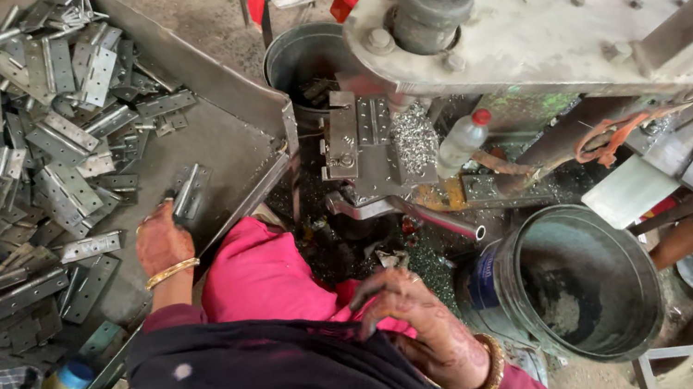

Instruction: The person places metal hinge components into a drilling machine one by one, activates the drill, and then removes the finished pieces, placing them into a large metal container.

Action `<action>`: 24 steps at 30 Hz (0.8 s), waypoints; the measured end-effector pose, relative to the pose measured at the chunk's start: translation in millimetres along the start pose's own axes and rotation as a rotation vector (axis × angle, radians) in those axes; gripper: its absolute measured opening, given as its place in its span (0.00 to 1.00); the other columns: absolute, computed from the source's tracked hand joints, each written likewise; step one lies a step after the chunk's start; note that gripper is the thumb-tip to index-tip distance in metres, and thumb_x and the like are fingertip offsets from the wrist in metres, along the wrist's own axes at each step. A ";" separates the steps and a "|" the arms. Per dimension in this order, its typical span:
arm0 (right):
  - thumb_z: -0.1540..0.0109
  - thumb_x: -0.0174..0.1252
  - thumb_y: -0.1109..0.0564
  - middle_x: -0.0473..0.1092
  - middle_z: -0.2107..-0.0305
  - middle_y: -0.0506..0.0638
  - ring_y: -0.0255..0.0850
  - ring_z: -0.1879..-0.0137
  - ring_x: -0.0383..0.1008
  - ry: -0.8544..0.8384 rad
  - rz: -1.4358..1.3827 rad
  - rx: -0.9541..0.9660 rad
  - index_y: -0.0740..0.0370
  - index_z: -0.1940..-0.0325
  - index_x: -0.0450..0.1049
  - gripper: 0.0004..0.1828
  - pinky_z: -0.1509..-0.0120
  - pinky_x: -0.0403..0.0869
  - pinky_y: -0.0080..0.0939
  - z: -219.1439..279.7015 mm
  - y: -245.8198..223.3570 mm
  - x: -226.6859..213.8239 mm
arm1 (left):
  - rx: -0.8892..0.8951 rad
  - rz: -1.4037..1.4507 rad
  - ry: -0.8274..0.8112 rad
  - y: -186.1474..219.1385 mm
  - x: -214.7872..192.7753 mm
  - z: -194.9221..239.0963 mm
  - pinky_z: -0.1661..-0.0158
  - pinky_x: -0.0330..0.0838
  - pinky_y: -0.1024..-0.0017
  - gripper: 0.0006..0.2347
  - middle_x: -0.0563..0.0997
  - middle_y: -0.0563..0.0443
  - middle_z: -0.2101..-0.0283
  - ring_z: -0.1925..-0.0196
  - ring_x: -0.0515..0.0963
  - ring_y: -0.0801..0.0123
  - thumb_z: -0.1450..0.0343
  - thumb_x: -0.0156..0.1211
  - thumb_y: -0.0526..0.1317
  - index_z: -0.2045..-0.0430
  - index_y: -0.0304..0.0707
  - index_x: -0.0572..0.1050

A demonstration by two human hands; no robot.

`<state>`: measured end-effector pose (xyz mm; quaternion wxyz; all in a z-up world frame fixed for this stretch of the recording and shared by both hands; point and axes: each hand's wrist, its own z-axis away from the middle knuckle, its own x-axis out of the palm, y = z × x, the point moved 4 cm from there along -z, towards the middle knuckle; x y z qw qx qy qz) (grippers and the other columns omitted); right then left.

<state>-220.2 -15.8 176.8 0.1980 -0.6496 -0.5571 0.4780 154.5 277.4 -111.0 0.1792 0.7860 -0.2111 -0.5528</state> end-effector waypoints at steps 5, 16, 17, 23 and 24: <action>0.42 0.67 0.68 0.70 0.46 0.58 0.52 0.35 0.71 -0.181 -0.186 0.038 0.63 0.46 0.73 0.21 0.32 0.72 0.49 7.6 16.8 2.3 | -0.114 0.148 0.179 26.3 -61.9 17.2 0.44 0.75 0.59 0.19 0.84 0.39 0.49 0.48 0.82 0.49 0.35 0.64 0.30 0.49 0.43 0.82; 0.35 0.58 0.66 0.75 0.51 0.49 0.35 0.47 0.74 0.592 -0.210 0.504 0.67 0.35 0.69 0.23 0.45 0.74 0.35 66.8 192.0 -39.8 | 0.272 1.176 -0.907 297.7 -101.6 148.1 0.49 0.76 0.76 0.19 0.84 0.51 0.50 0.50 0.81 0.74 0.36 0.64 0.27 0.48 0.32 0.79; 0.36 0.58 0.67 0.76 0.52 0.50 0.35 0.48 0.75 0.617 -0.225 0.542 0.67 0.36 0.70 0.22 0.47 0.75 0.35 76.8 197.1 -42.8 | 0.221 1.194 -0.957 306.1 -95.5 159.9 0.49 0.77 0.76 0.22 0.84 0.51 0.51 0.51 0.82 0.73 0.37 0.62 0.26 0.46 0.34 0.78; 0.38 0.58 0.69 0.76 0.58 0.52 0.38 0.57 0.78 0.717 -0.433 0.707 0.68 0.39 0.72 0.21 0.59 0.80 0.39 116.1 210.3 -45.4 | 0.172 1.362 -0.998 292.4 -37.0 191.6 0.50 0.78 0.75 0.20 0.85 0.48 0.53 0.53 0.81 0.72 0.36 0.58 0.30 0.48 0.29 0.78; 0.39 0.58 0.69 0.75 0.58 0.51 0.36 0.58 0.77 0.703 -0.379 0.718 0.67 0.39 0.71 0.23 0.61 0.79 0.39 113.3 211.3 -46.0 | 0.204 1.339 -0.995 288.6 -29.7 191.9 0.51 0.78 0.74 0.17 0.86 0.44 0.54 0.53 0.82 0.71 0.34 0.59 0.31 0.51 0.25 0.81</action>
